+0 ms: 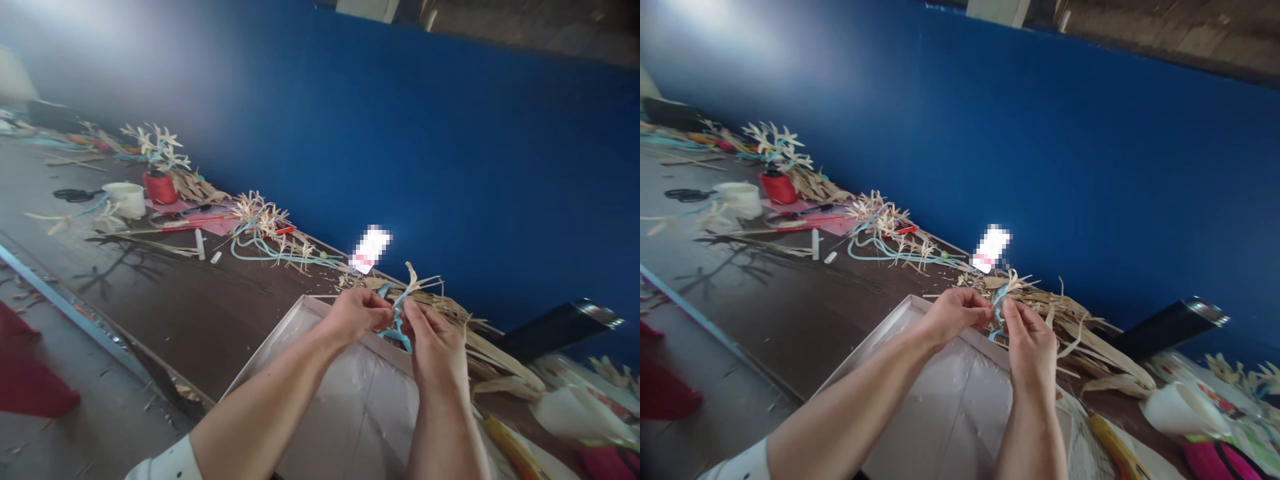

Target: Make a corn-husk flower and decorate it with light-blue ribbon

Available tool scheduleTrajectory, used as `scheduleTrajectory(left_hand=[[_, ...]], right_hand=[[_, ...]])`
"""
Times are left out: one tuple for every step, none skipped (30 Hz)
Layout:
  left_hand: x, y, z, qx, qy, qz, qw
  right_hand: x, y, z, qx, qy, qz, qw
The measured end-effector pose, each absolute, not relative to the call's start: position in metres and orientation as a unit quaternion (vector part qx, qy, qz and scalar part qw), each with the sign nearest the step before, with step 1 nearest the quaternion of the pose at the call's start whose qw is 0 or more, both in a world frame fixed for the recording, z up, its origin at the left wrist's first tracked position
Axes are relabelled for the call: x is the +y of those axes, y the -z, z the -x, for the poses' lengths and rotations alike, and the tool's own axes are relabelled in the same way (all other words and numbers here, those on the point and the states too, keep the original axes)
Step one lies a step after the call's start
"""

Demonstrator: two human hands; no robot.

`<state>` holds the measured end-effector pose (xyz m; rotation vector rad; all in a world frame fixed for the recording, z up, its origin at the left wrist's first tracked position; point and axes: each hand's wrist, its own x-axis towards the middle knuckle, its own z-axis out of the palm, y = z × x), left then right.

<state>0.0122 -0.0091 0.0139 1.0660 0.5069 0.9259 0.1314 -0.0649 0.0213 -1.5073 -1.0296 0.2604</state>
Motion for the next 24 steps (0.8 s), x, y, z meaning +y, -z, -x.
scheduleTrajectory(left_hand=[[-0.0092,-0.0144,-0.0116,0.231,-0.421,-0.486,0.73],[-0.0092,-0.0148,-0.0111,0.235,-0.421,-0.489,0.727],[-0.0093,-0.0152,-0.0106,0.241,-0.42,-0.491,0.724],[-0.0095,-0.0156,-0.0101,0.246,-0.419,-0.492,0.723],[-0.0098,-0.0158,-0.0098,0.248,-0.418,-0.493,0.722],[-0.01,-0.0159,-0.0095,0.247,-0.418,-0.492,0.722],[-0.0102,-0.0157,-0.0094,0.246,-0.419,-0.491,0.723],[-0.0104,-0.0152,-0.0094,0.244,-0.42,-0.491,0.723],[-0.0104,-0.0145,-0.0096,0.242,-0.421,-0.492,0.723],[-0.0103,-0.0136,-0.0099,0.24,-0.421,-0.494,0.721],[-0.0101,-0.0126,-0.0103,0.239,-0.422,-0.499,0.719],[-0.0099,-0.0116,-0.0107,0.238,-0.422,-0.504,0.715],[-0.0097,-0.0106,-0.0111,0.236,-0.422,-0.511,0.711],[-0.0096,-0.0099,-0.0115,0.234,-0.424,-0.516,0.707],[-0.0096,-0.0094,-0.0117,0.233,-0.426,-0.52,0.703],[-0.0098,-0.0092,-0.0118,0.233,-0.427,-0.522,0.701],[-0.0101,-0.0093,-0.0118,0.234,-0.428,-0.522,0.7],[-0.0105,-0.0097,-0.0117,0.236,-0.428,-0.52,0.701],[-0.011,-0.0102,-0.0115,0.238,-0.429,-0.517,0.702],[-0.0114,-0.0109,-0.0111,0.239,-0.429,-0.515,0.703],[-0.0118,-0.0116,-0.0107,0.24,-0.429,-0.513,0.704],[-0.0122,-0.0124,-0.0103,0.24,-0.429,-0.512,0.704],[-0.0124,-0.0131,-0.0099,0.242,-0.429,-0.514,0.703],[-0.0125,-0.0137,-0.0095,0.244,-0.428,-0.515,0.702]], right_hand=[[-0.0645,-0.0212,-0.1311,-0.444,-0.128,0.641,0.613],[-0.0639,-0.0209,-0.1308,-0.443,-0.145,0.629,0.622],[-0.0632,-0.0206,-0.1304,-0.443,-0.16,0.618,0.63],[-0.0626,-0.0203,-0.13,-0.443,-0.17,0.611,0.634],[-0.0621,-0.02,-0.1297,-0.444,-0.175,0.607,0.636],[-0.0618,-0.0198,-0.1295,-0.444,-0.177,0.605,0.637],[-0.0615,-0.0197,-0.1295,-0.443,-0.177,0.604,0.638],[-0.0615,-0.0196,-0.1296,-0.443,-0.178,0.604,0.638],[-0.0615,-0.0197,-0.1298,-0.442,-0.179,0.605,0.637],[-0.0616,-0.0199,-0.1301,-0.441,-0.179,0.607,0.637],[-0.0617,-0.02,-0.1305,-0.44,-0.179,0.608,0.636],[-0.0618,-0.0202,-0.1309,-0.438,-0.179,0.609,0.636],[-0.0619,-0.0202,-0.1313,-0.437,-0.18,0.61,0.636],[-0.0619,-0.0202,-0.1317,-0.437,-0.181,0.609,0.637],[-0.0617,-0.02,-0.1321,-0.436,-0.184,0.608,0.637],[-0.0615,-0.0198,-0.1324,-0.436,-0.187,0.607,0.638],[-0.0613,-0.0194,-0.1326,-0.436,-0.193,0.605,0.638],[-0.061,-0.0191,-0.1326,-0.436,-0.197,0.604,0.637],[-0.0608,-0.0187,-0.1326,-0.436,-0.199,0.603,0.638],[-0.0606,-0.0184,-0.1324,-0.436,-0.198,0.603,0.638],[-0.0606,-0.0182,-0.1321,-0.437,-0.195,0.604,0.637],[-0.0608,-0.018,-0.1317,-0.44,-0.19,0.604,0.637],[-0.061,-0.018,-0.1312,-0.442,-0.185,0.604,0.637],[-0.0614,-0.018,-0.1305,-0.444,-0.182,0.603,0.637]])
